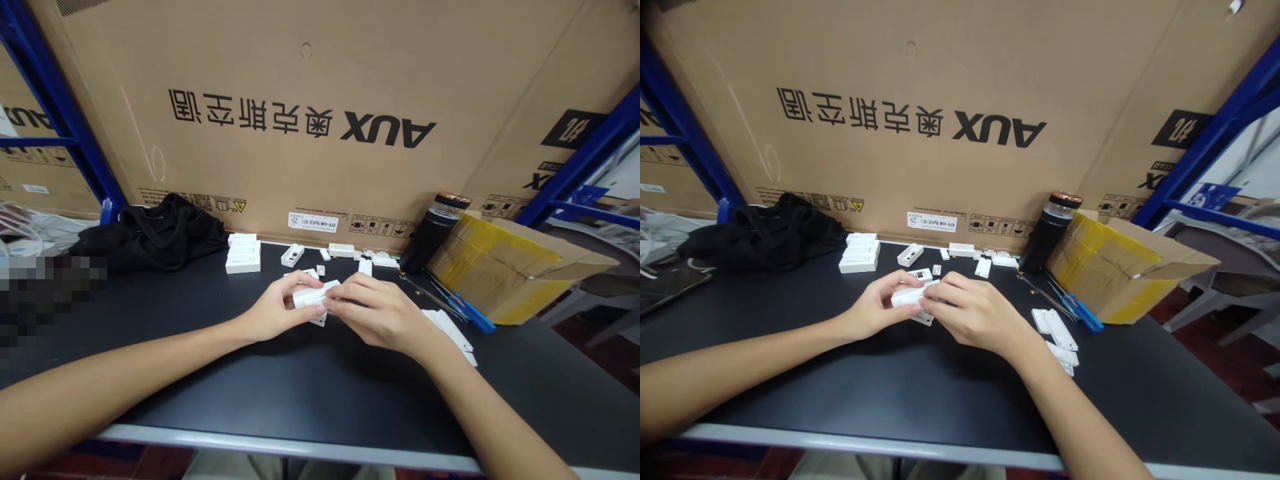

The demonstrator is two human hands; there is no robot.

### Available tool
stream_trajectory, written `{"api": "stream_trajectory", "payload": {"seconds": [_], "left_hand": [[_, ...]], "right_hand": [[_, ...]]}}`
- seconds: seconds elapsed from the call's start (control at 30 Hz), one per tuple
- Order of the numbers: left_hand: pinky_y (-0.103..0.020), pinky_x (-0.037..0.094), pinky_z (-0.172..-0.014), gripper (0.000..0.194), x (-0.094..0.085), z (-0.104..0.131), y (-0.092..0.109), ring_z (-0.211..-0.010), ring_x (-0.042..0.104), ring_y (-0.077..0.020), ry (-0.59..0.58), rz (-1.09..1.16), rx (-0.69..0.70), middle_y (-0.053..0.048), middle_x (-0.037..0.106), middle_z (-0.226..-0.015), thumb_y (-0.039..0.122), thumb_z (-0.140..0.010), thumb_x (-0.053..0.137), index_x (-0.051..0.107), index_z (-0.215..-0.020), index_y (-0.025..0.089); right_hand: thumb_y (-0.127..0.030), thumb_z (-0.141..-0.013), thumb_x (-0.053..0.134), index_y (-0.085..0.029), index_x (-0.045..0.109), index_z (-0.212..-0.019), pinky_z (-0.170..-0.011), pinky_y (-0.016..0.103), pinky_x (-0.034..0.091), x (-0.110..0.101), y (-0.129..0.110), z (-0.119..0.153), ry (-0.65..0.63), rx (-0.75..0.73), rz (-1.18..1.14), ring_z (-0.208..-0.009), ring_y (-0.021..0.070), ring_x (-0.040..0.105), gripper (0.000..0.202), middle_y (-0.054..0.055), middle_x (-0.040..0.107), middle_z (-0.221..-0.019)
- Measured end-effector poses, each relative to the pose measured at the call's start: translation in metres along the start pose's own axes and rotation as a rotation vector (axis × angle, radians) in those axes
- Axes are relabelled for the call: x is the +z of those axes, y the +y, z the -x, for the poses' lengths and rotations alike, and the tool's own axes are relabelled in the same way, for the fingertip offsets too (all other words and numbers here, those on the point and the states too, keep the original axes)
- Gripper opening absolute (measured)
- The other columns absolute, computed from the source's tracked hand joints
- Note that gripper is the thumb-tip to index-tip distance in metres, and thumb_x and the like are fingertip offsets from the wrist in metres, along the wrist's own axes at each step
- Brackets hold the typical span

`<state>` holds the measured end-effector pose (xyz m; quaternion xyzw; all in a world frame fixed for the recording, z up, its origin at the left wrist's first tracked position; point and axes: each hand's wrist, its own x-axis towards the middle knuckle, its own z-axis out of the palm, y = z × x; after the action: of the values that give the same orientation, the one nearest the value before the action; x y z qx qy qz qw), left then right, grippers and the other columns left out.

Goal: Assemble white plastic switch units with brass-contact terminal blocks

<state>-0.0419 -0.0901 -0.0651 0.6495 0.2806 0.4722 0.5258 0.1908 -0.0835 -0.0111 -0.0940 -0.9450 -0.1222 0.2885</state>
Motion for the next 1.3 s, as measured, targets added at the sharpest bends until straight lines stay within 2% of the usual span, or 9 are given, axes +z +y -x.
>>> {"api": "stream_trajectory", "payload": {"seconds": [0.1,0.2,0.27,0.37,0.47,0.73,0.97,1.1,1.3], "left_hand": [[-0.026,0.053,-0.072,0.034,0.0,0.001,0.001,-0.076,0.061,-0.0135,-0.027,0.019,-0.005,-0.003,0.065,-0.09,0.031,-0.083,0.08,0.062,-0.108,0.018],[-0.028,0.053,-0.074,0.036,-0.001,0.001,0.001,-0.079,0.063,-0.015,-0.04,0.012,-0.021,-0.003,0.067,-0.091,0.032,-0.084,0.08,0.06,-0.112,0.019],[-0.028,0.053,-0.075,0.038,-0.002,0.001,0.001,-0.081,0.063,-0.0156,-0.043,-0.003,-0.027,-0.004,0.067,-0.094,0.033,-0.085,0.079,0.059,-0.114,0.019],[-0.031,0.054,-0.079,0.039,-0.003,0.001,0.001,-0.086,0.063,-0.0172,-0.072,-0.012,-0.029,-0.006,0.067,-0.102,0.036,-0.087,0.077,0.058,-0.116,0.019],[-0.03,0.053,-0.08,0.038,-0.003,0.001,0.001,-0.088,0.063,-0.0168,-0.083,-0.03,-0.011,-0.006,0.066,-0.103,0.036,-0.088,0.075,0.058,-0.118,0.018],[-0.03,0.054,-0.08,0.037,-0.007,0.001,0.001,-0.087,0.063,-0.0158,-0.104,-0.025,0.001,-0.004,0.065,-0.101,0.035,-0.088,0.075,0.058,-0.116,0.016],[-0.033,0.056,-0.086,0.042,-0.008,0.0,0.003,-0.095,0.067,-0.0188,-0.108,-0.017,-0.031,-0.009,0.07,-0.108,0.035,-0.085,0.078,0.061,-0.119,0.015],[-0.032,0.057,-0.084,0.045,-0.008,-0.001,0.0,-0.093,0.07,-0.0194,-0.114,-0.052,-0.036,-0.009,0.071,-0.108,0.03,-0.081,0.082,0.062,-0.118,0.015],[-0.032,0.058,-0.085,0.041,-0.007,-0.002,0.001,-0.096,0.07,-0.0197,-0.119,-0.086,0.006,-0.01,0.068,-0.114,0.03,-0.084,0.078,0.062,-0.12,0.015]], "right_hand": [[-0.013,-0.092,0.065,-0.021,0.067,-0.116,-0.077,0.04,0.056,0.004,-0.002,-0.001,0.094,0.085,-0.079,-0.092,0.022,0.063,0.025,0.009,0.073,-0.108],[-0.025,-0.089,0.074,-0.022,0.065,-0.123,-0.08,0.04,0.058,0.01,-0.002,-0.002,0.224,0.344,-0.237,-0.093,0.0214,0.065,0.035,0.01,0.07,-0.109],[-0.033,-0.086,0.078,-0.02,0.067,-0.119,-0.073,0.035,0.06,0.013,0.0,-0.002,0.187,0.508,-0.399,-0.081,0.0178,0.068,0.037,0.008,0.072,-0.103],[-0.038,-0.083,0.081,-0.019,0.072,-0.108,-0.068,0.03,0.061,0.014,0.002,-0.001,0.103,0.633,-0.591,-0.072,0.0154,0.07,0.033,0.006,0.076,-0.095],[-0.037,-0.082,0.082,-0.017,0.073,-0.108,-0.072,0.031,0.062,0.015,0.002,0.0,0.119,0.657,-0.612,-0.075,0.0167,0.072,0.034,0.007,0.077,-0.095],[-0.033,-0.085,0.078,-0.016,0.074,-0.105,-0.066,0.031,0.061,0.02,-0.003,-0.001,0.146,0.612,-0.488,-0.069,0.0159,0.069,0.027,0.007,0.077,-0.09],[-0.033,-0.081,0.082,-0.016,0.071,-0.117,-0.077,0.031,0.063,0.012,0.002,0.004,0.06,0.66,-0.755,-0.08,0.0175,0.073,0.041,0.008,0.076,-0.102],[-0.03,-0.085,0.077,-0.014,0.071,-0.113,-0.076,0.032,0.062,0.014,0.002,0.004,0.032,0.669,-0.75,-0.079,0.0175,0.072,0.032,0.008,0.075,-0.098],[-0.032,-0.082,0.079,-0.015,0.07,-0.109,-0.073,0.032,0.061,0.017,-0.003,0.0,0.051,0.72,-0.763,-0.077,0.0171,0.07,0.033,0.008,0.073,-0.096]]}}
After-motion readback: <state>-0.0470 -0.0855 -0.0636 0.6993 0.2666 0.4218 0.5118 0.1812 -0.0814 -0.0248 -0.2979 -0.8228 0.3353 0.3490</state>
